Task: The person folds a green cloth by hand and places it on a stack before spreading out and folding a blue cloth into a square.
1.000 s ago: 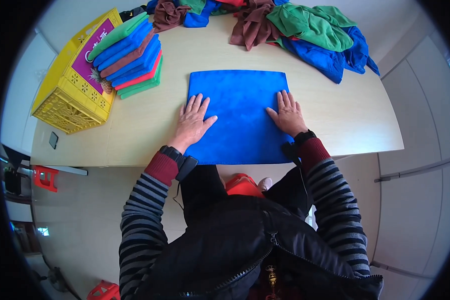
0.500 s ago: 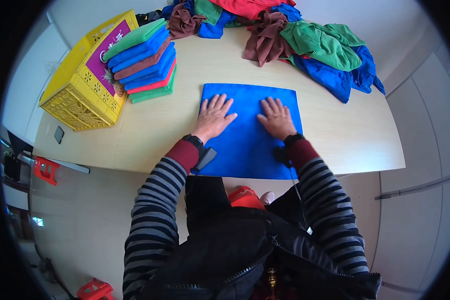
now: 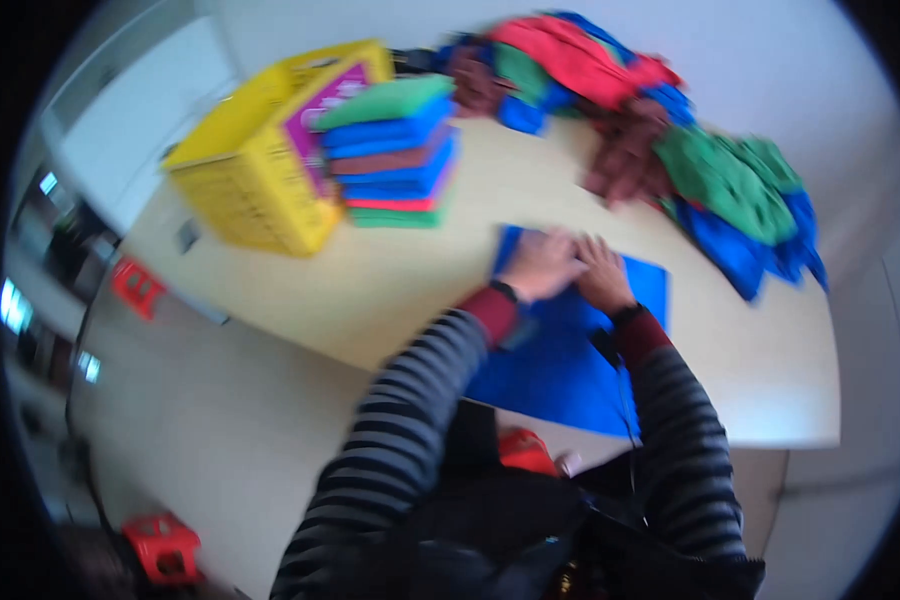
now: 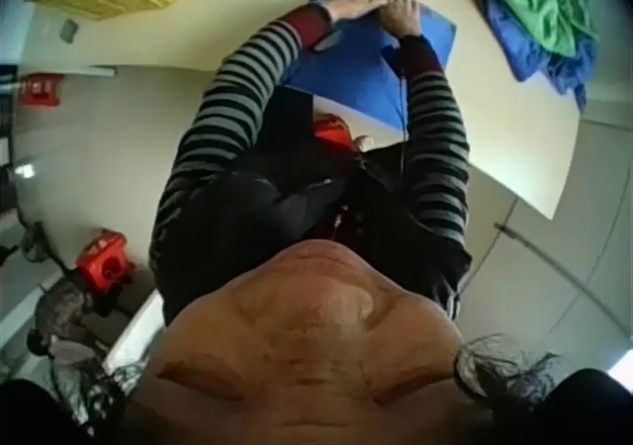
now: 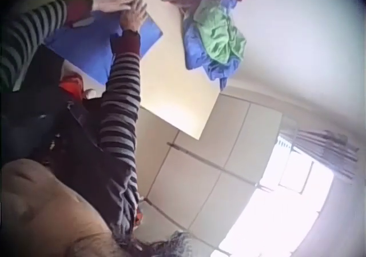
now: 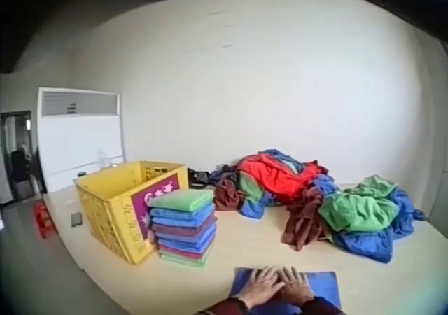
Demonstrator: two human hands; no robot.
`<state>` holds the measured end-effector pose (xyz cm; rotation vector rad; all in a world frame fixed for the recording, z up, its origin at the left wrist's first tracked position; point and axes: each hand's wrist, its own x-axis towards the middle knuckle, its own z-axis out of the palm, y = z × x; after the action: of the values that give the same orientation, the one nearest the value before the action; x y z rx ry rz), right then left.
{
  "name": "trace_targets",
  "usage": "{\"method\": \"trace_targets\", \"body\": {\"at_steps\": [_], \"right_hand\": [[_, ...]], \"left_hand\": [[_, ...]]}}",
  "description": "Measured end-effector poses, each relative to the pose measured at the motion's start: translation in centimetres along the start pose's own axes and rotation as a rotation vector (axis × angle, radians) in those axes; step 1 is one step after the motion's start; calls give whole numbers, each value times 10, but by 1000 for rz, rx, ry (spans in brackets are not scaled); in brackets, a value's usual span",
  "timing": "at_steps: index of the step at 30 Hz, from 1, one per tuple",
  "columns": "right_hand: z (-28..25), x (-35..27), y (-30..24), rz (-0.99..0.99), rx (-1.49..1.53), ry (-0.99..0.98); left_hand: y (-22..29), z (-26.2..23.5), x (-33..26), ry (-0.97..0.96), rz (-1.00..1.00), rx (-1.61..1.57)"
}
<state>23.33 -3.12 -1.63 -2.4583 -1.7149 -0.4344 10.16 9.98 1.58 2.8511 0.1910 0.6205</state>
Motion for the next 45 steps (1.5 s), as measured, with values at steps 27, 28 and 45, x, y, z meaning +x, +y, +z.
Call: {"method": "trace_targets", "body": {"at_steps": [27,28,45], "right_hand": [[14,-31,64,363,-2,-199],[15,-33,66,381,2,-191],[5,-75,100,528,85,-235]], "left_hand": [[-63,5,-42,-4,-483,61],[-65,4,-45,-3,-492,62],[-73,-14,-75,-69,-569,65]]}}
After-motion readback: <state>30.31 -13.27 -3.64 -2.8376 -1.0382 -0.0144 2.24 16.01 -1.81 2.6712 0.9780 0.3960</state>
